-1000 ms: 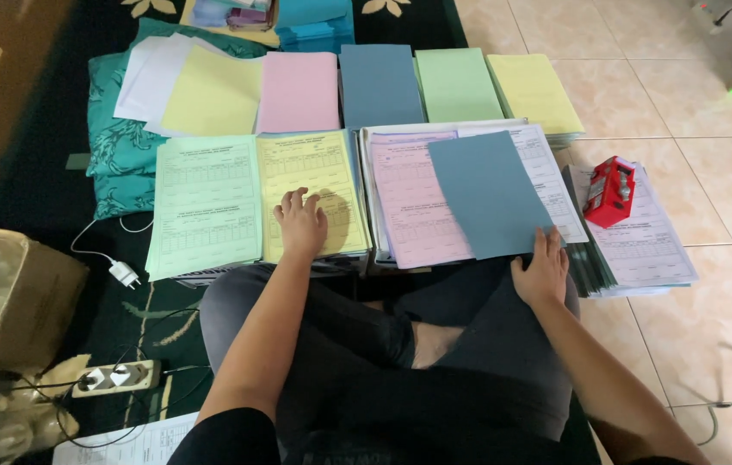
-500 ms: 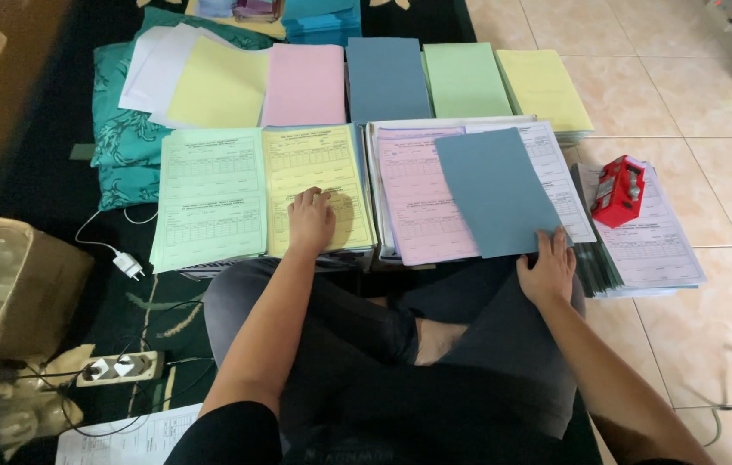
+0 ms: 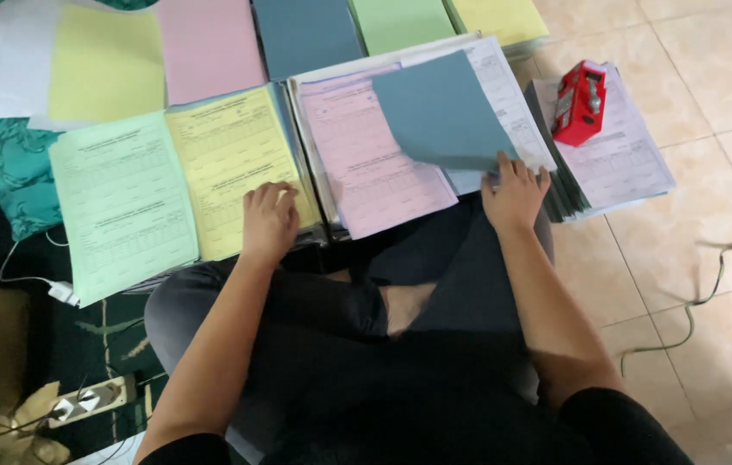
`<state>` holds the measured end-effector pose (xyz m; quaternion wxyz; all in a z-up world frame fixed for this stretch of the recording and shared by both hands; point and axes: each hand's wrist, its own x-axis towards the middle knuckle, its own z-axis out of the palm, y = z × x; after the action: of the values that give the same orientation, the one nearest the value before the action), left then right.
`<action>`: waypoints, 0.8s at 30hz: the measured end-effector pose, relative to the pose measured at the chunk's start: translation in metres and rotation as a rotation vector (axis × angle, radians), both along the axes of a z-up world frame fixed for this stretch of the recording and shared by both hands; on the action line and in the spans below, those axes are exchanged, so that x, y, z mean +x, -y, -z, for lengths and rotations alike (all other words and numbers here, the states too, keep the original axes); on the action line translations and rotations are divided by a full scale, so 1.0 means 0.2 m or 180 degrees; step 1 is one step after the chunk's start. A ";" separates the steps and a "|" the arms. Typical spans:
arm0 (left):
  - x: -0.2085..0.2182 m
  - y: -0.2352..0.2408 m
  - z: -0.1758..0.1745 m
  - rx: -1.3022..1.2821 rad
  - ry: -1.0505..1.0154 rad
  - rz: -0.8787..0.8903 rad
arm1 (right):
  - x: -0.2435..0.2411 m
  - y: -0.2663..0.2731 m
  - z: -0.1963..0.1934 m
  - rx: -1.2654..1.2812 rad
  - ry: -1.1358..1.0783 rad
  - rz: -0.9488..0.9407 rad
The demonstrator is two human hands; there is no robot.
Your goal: The person collates different colored paper sheets from multiple stacks and staples them into sets.
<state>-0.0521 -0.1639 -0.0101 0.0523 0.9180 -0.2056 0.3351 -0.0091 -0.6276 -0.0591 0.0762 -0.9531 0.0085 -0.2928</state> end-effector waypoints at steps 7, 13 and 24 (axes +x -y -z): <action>0.08 0.90 -0.12 -0.0296 -0.0174 0.1521 | 0.09 0.07 0.00 0.0171 0.0501 -0.0352; 0.44 1.54 0.04 0.0160 -0.1045 0.1012 | 0.03 0.15 -0.08 0.0663 0.0949 -0.0467; 0.55 1.56 -0.02 0.0621 -0.2272 0.0436 | 0.14 0.37 -0.43 -0.0383 0.0290 -0.2611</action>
<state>0.0570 -0.4757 -0.0055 0.0553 0.9618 -0.2663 -0.0314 0.0191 -0.7026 0.0260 0.1310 -0.8663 -0.3925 -0.2800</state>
